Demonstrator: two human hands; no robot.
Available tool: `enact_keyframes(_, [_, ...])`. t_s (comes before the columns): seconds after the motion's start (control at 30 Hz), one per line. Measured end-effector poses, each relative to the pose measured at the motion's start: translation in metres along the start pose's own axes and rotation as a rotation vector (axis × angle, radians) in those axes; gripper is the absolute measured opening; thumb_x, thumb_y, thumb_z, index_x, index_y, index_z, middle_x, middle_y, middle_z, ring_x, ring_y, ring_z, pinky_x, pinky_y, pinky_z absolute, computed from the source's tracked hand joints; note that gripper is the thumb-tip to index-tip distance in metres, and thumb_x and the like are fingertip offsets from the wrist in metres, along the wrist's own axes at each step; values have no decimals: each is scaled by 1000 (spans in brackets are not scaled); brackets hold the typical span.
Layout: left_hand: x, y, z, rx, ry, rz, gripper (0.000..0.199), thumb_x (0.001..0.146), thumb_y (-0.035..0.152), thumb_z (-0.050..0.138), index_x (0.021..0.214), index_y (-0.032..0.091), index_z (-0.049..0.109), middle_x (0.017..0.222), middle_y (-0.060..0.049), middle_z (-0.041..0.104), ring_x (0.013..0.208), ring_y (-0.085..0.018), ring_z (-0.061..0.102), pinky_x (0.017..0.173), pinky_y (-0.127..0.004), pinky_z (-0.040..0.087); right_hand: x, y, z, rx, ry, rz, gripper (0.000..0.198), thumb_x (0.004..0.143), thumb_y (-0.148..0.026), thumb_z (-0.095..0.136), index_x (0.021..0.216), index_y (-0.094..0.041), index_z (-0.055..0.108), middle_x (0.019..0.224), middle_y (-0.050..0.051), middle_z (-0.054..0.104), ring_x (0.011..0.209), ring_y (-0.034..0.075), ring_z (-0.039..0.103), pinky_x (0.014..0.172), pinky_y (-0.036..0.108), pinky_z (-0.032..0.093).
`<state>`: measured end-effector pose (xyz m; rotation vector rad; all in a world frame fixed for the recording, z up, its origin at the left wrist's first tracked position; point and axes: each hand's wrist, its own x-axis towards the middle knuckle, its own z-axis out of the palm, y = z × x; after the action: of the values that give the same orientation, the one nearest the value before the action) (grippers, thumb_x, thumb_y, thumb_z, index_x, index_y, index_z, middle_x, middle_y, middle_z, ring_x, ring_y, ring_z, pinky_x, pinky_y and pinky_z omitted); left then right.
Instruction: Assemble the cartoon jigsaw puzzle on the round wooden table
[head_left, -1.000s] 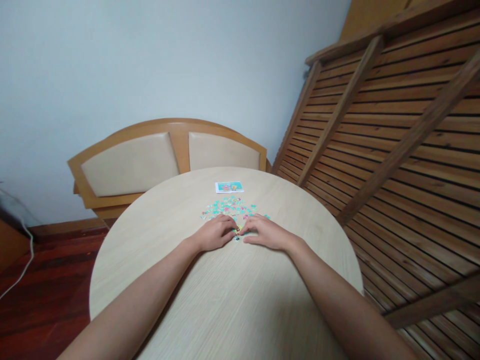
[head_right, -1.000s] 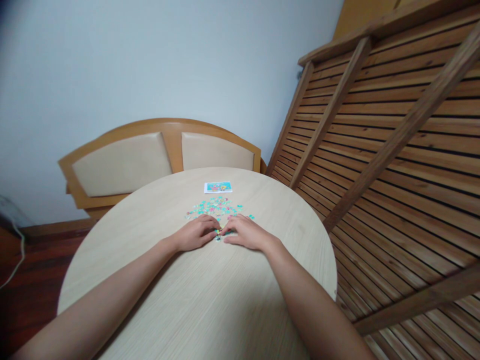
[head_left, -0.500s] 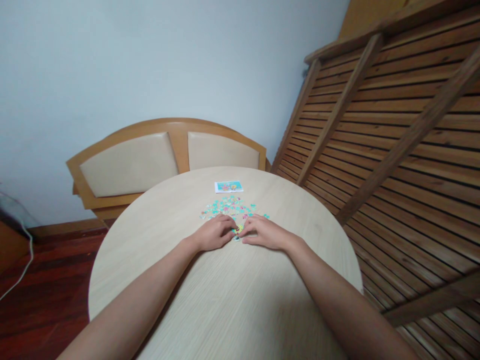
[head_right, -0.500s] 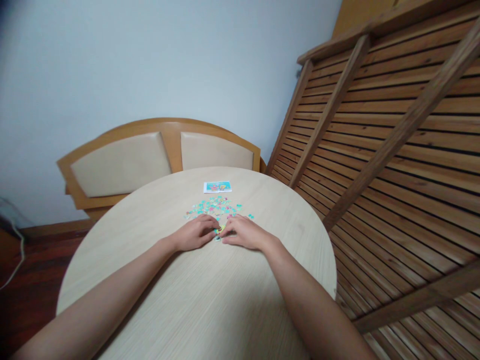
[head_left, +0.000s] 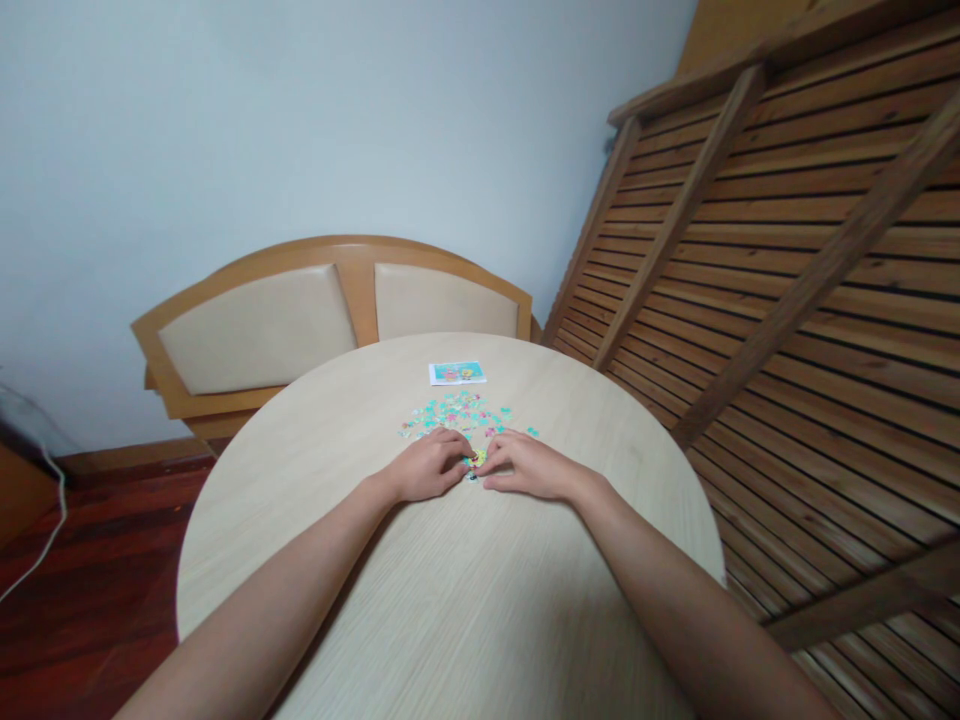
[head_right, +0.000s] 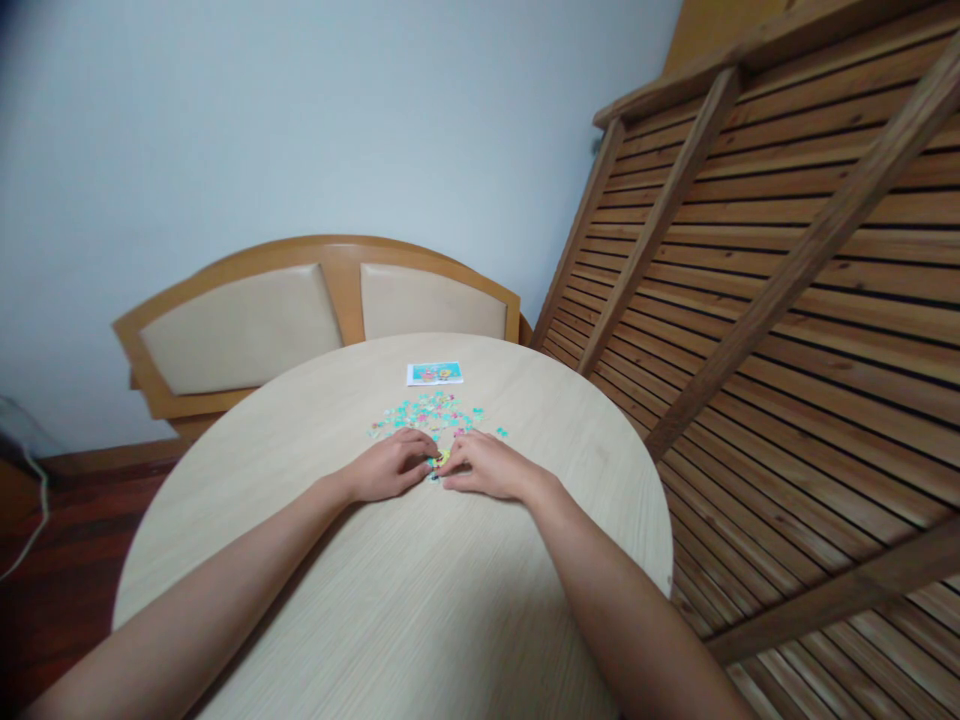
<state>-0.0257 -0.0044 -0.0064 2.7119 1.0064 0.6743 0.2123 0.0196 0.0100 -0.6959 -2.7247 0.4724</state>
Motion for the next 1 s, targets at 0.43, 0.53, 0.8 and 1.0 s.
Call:
enact_keyframes(0.43, [0, -2, 2, -7, -3, -1, 23, 95, 28, 53, 111, 19, 67, 111, -10, 68, 108, -24, 61, 100, -40, 46, 0, 3, 2, 19, 2, -14, 21, 87, -34, 71, 107, -28, 78, 98, 6, 69, 102, 23, 60, 96, 37, 44])
enact_keyframes(0.53, [0, -4, 2, -3, -6, 1, 22, 94, 27, 54, 111, 20, 67, 111, -10, 68, 107, -24, 61, 100, -39, 46, 0, 4, 3, 13, 0, -20, 21, 87, -35, 71, 106, -28, 78, 97, 6, 69, 98, 22, 61, 92, 36, 44])
enact_keyframes(0.8, [0, -3, 1, 8, -6, -1, 23, 93, 25, 56, 111, 18, 68, 110, -10, 67, 107, -24, 61, 99, -39, 46, -1, 1, 1, 31, -20, -33, 24, 86, -37, 73, 107, -27, 78, 97, 5, 69, 97, 21, 62, 94, 35, 43])
enact_keyframes(1.0, [-2, -1, -3, -19, -36, 17, 23, 90, 27, 59, 110, 19, 68, 108, -9, 67, 105, -24, 61, 99, -38, 46, -2, -4, -3, 67, -33, -34, 23, 86, -37, 72, 105, -26, 79, 96, 6, 71, 94, 20, 63, 90, 33, 45])
